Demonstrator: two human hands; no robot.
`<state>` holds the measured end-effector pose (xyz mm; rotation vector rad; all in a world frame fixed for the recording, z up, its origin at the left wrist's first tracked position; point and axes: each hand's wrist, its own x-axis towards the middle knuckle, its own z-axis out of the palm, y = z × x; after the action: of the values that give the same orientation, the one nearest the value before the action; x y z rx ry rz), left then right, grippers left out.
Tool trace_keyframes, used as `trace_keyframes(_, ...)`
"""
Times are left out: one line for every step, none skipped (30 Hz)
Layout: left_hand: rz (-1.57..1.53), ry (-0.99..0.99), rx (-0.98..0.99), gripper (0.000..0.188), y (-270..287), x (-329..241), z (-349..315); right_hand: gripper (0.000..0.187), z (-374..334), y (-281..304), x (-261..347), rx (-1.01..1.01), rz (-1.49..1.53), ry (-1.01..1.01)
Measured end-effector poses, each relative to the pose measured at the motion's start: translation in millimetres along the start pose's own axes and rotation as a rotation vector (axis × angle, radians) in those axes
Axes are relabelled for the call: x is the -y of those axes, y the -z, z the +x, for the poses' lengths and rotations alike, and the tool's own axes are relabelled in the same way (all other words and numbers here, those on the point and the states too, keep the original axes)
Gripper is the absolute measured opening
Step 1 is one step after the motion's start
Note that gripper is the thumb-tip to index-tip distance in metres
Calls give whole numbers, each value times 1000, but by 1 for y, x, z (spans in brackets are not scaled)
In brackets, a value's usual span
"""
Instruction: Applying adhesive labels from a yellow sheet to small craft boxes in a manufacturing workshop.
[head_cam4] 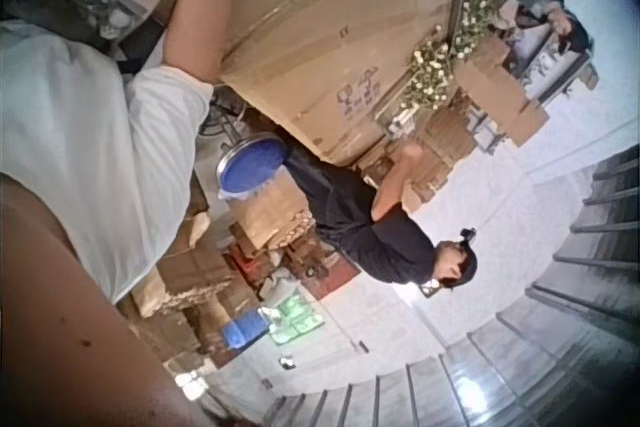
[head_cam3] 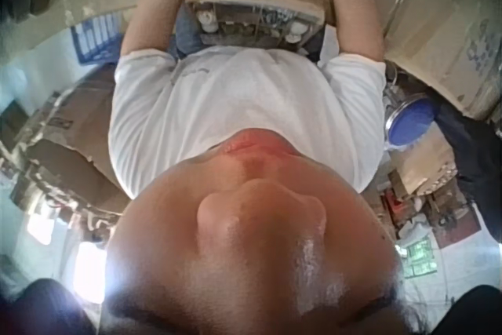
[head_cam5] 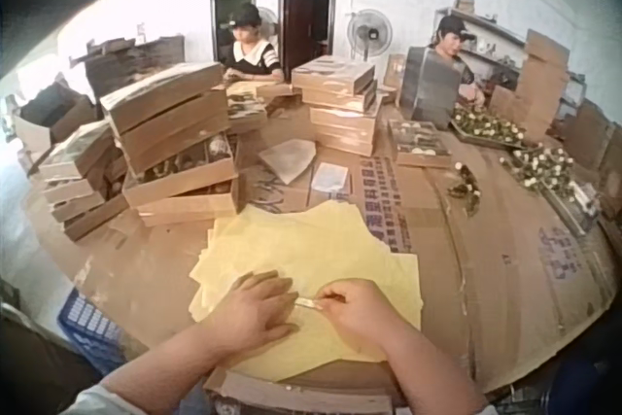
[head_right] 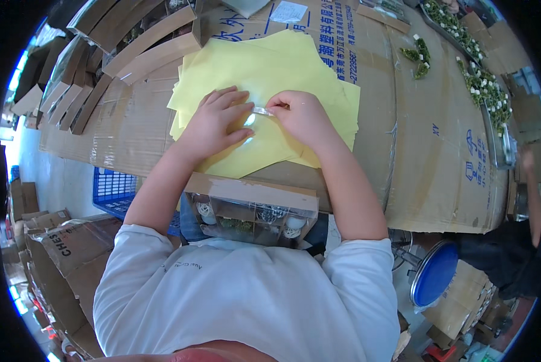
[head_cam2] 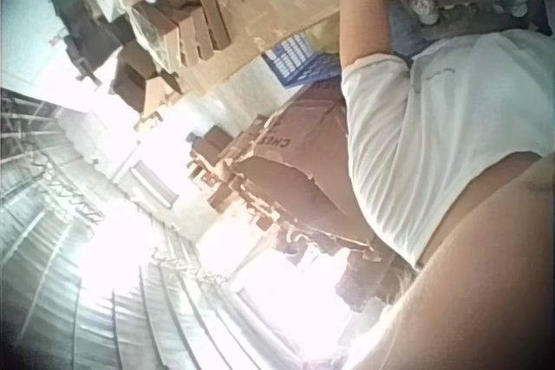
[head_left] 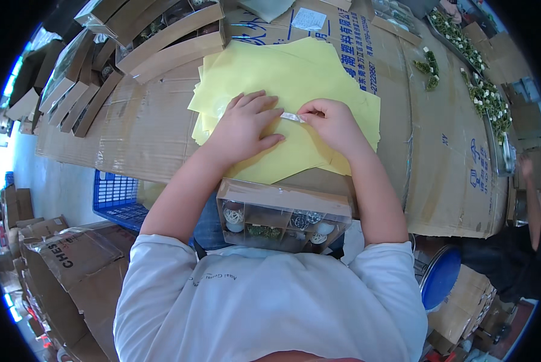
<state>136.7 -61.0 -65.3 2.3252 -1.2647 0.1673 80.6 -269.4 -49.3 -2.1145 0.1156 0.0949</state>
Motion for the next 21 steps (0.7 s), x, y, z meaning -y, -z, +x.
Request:
trace_keyframes(3, 0, -2, 46, 0, 0, 2, 11, 1, 0, -2, -7, 23, 2)
trace_keyframes(-11, -22, -26, 42, 1, 0, 2, 11, 0, 0, -1, -7, 27, 4)
trace_keyframes(-24, -45, -51, 37, 2, 0, 2, 11, 0, 0, 0, -8, 41, 0)
trace_keyframes(-19, -47, -51, 37, 2, 0, 3, 11, -1, 1, 1, -11, 54, -4)
trace_keyframes(-49, -73, -61, 32, 2, 1, 4, 11, 0, 1, 1, -19, 57, -1)
trace_keyframes(-79, -100, -73, 28, 4, 1, 5, 10, 0, 1, -2, -29, 55, 15)
trace_keyframes(-75, -112, -75, 28, 8, 1, 5, 10, 0, 1, -5, -39, 51, 32)
trace_keyframes(-121, -69, -100, 26, 14, 0, 2, 10, 0, -2, -9, -52, 47, 37)
trace_keyframes(-167, -35, -132, 24, 19, 1, 2, 10, 2, -5, -15, -111, -87, 152)
trace_keyframes(-295, 48, -149, 18, 23, 0, -5, 11, 2, -7, -20, -169, -226, 265)
trace_keyframes(-546, 160, -166, 16, 30, -1, -12, 15, 3, -8, -19, -162, -409, 371)
trace_keyframes(-810, 272, -169, 16, 36, -3, -22, 15, 0, -6, -14, -174, -424, 375)
trace_keyframes(-967, 343, -109, 32, 45, -1, -27, 14, -1, -4, -7, -186, -417, 355)
trace_keyframes(-976, 337, -117, 32, 50, -7, -29, 14, -5, -5, -1, -189, -407, 334)
trace_keyframes(-1068, 303, -86, 40, 54, -12, -32, 14, -11, -6, 6, -185, -419, 334)
trace_keyframes(-1160, 269, -55, 49, 57, -16, -36, 15, -17, -8, 14, -177, -101, 341)
trace_keyframes(-1103, 262, 17, 58, 60, -19, -40, 16, -20, -8, 22, -163, 220, 347)
trace_keyframes(-1106, 266, 4, 58, 63, -23, -43, 16, -22, -9, 27, -152, 214, 351)
trace_keyframes(-1156, 255, 38, 58, 64, -29, -43, 14, -25, -11, 31, -108, 330, 414)
trace_keyframes(-1207, 246, 82, 58, 65, -34, -46, 12, -28, -15, 33, -68, 450, 468)
trace_keyframes(-1269, 236, 88, 54, 63, -34, -47, 12, -29, -13, 31, -63, 453, 459)
